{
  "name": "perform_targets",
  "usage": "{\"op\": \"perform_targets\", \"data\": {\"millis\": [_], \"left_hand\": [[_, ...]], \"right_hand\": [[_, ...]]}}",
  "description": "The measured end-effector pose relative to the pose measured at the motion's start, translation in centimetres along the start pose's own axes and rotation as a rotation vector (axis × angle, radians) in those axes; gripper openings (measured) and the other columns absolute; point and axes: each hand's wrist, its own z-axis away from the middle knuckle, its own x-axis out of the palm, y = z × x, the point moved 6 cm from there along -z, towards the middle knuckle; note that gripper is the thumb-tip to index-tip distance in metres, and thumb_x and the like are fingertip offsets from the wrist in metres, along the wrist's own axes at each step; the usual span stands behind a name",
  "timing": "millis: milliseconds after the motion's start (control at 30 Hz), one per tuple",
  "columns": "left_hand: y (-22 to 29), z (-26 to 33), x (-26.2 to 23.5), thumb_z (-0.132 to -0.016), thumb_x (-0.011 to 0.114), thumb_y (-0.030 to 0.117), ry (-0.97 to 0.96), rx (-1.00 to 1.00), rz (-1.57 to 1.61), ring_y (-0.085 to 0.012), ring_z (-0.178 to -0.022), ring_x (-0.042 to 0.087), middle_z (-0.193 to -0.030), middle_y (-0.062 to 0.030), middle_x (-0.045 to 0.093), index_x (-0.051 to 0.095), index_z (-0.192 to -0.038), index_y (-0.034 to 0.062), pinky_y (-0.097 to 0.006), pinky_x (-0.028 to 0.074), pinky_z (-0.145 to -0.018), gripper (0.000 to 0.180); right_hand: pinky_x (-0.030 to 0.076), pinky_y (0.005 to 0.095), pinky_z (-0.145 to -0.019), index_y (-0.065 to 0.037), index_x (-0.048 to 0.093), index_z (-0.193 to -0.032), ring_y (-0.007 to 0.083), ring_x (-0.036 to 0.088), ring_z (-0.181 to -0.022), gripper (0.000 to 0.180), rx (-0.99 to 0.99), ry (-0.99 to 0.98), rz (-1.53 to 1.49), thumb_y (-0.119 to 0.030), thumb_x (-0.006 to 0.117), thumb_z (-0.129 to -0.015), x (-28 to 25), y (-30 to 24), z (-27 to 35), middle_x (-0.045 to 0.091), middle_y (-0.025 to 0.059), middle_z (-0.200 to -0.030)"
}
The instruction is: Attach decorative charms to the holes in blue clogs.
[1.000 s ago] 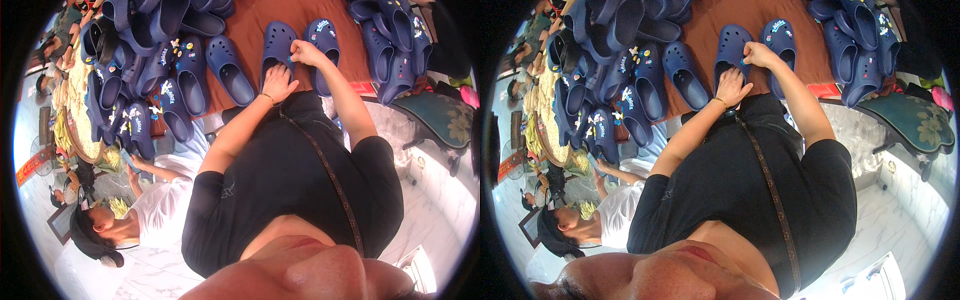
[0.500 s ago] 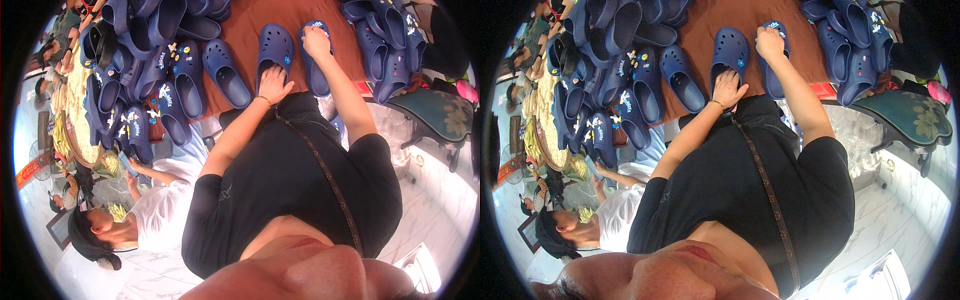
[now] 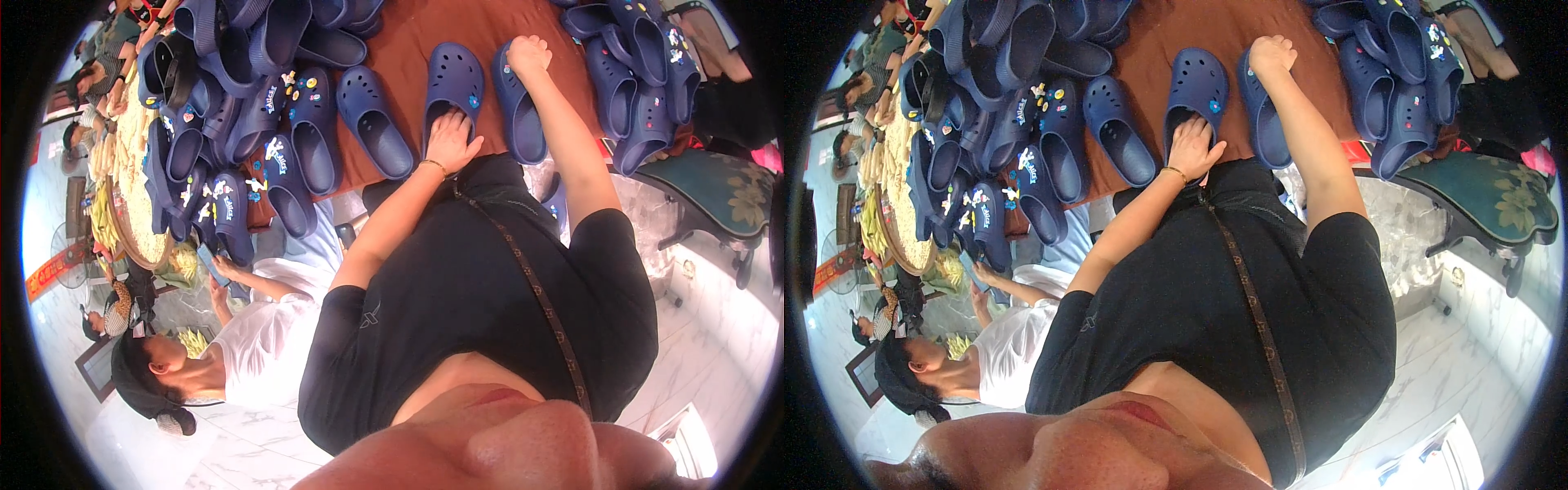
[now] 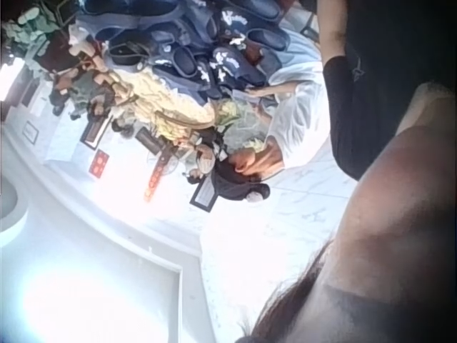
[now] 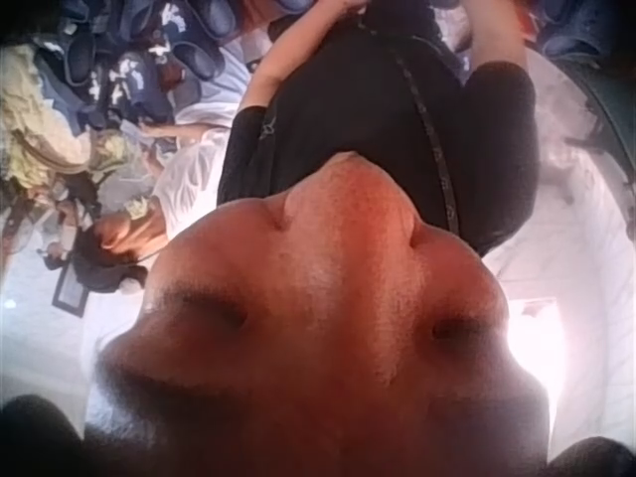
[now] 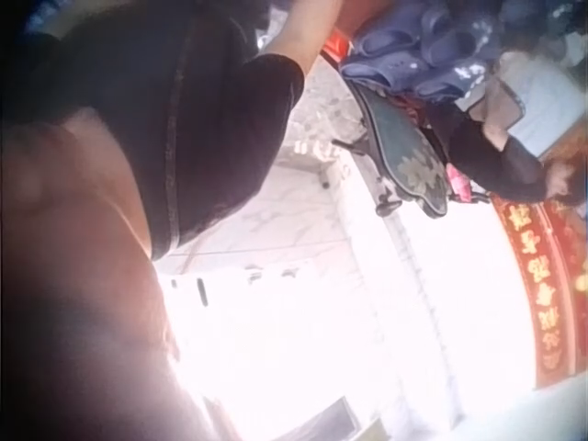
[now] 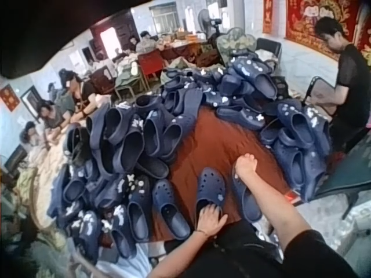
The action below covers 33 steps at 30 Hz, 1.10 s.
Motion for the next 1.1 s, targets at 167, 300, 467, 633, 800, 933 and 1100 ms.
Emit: {"op": "perform_targets", "data": {"millis": [167, 300, 467, 633, 800, 933, 1100], "left_hand": [[0.3, -0.2, -0.3, -0.081, 0.046, 0.042, 0.005, 0.002, 0.018, -0.0347, -0.117, 0.038, -0.119, -0.0222, 0.046, 0.052, -0.107, -0.0056, -0.044, 0.027, -0.096, 0.054], [0.0, 0.1, -0.3, -0.081, 0.046, 0.042, 0.019, -0.005, 0.003, -0.0345, -0.117, 0.038, -0.119, -0.0222, 0.047, 0.052, -0.107, -0.0055, -0.044, 0.027, -0.096, 0.054], [0.1, 0.0, -0.2, -0.081, 0.046, 0.042, 0.018, -0.001, 0.008, -0.0343, -0.117, 0.038, -0.119, -0.0220, 0.047, 0.051, -0.107, -0.0054, -0.043, 0.027, -0.096, 0.055], [0.1, 0.0, -0.2, -0.081, 0.046, 0.042, 0.005, -0.002, 0.016, -0.0341, -0.117, 0.038, -0.119, -0.0220, 0.046, 0.051, -0.108, -0.0054, -0.044, 0.027, -0.096, 0.055], [0.0, 0.0, -0.2, -0.081, 0.045, 0.042, 0.030, 0.000, 0.011, -0.0339, -0.118, 0.038, -0.120, -0.0219, 0.046, 0.051, -0.108, -0.0053, -0.043, 0.026, -0.097, 0.055], [0.1, 0.0, -0.2, -0.080, 0.046, 0.042, 0.016, -0.001, 0.014, -0.0338, -0.118, 0.038, -0.121, -0.0219, 0.046, 0.051, -0.108, -0.0052, -0.044, 0.027, -0.097, 0.055], [-0.2, 0.1, 0.1, -0.080, 0.046, 0.041, 0.011, -0.014, 0.011, -0.0339, -0.118, 0.037, -0.121, -0.0216, 0.046, 0.051, -0.109, -0.0049, -0.044, 0.027, -0.097, 0.054]], "right_hand": [[0.045, 0.0424, -0.084, -0.002, 0.054, -0.115, 0.0334, 0.053, -0.107, 0.036, 0.310, -0.012, -0.341, -0.019, 0.050, -0.083, 0.2, 0.8, -2.0, 0.054, 0.0150, -0.117], [0.047, 0.0366, -0.085, -0.008, 0.063, -0.105, 0.0251, 0.056, -0.107, 0.037, 0.157, -0.294, -0.204, -0.014, 0.069, -0.069, -1.6, -0.1, -0.9, 0.058, 0.0119, -0.115], [0.048, 0.0357, -0.084, -0.008, 0.062, -0.107, 0.0246, 0.056, -0.106, 0.039, 0.170, -0.295, -0.152, -0.018, 0.070, -0.070, -1.4, 0.1, -0.9, 0.058, 0.0110, -0.115], [0.048, 0.0353, -0.084, -0.008, 0.062, -0.106, 0.0249, 0.056, -0.105, 0.040, 0.139, -0.272, -0.150, -0.021, 0.071, -0.069, -1.5, 0.3, -1.1, 0.058, 0.0117, -0.114], [0.048, 0.0354, -0.084, -0.006, 0.063, -0.103, 0.0255, 0.057, -0.104, 0.041, 0.121, -0.220, -0.186, -0.022, 0.073, -0.067, -1.4, 0.5, -1.1, 0.060, 0.0129, -0.110], [0.048, 0.0372, -0.083, -0.006, 0.064, -0.101, 0.0283, 0.057, -0.103, 0.032, 0.090, -0.162, -0.199, -0.019, 0.065, -0.072, -0.3, 0.5, -1.1, 0.060, 0.0162, -0.108], [0.049, 0.0409, -0.076, -0.004, 0.063, -0.092, 0.0341, 0.061, -0.087, 0.022, -0.134, 0.188, -0.193, -0.016, 0.053, -0.076, 0.4, -0.4, -0.4, 0.063, 0.0186, -0.091]]}}
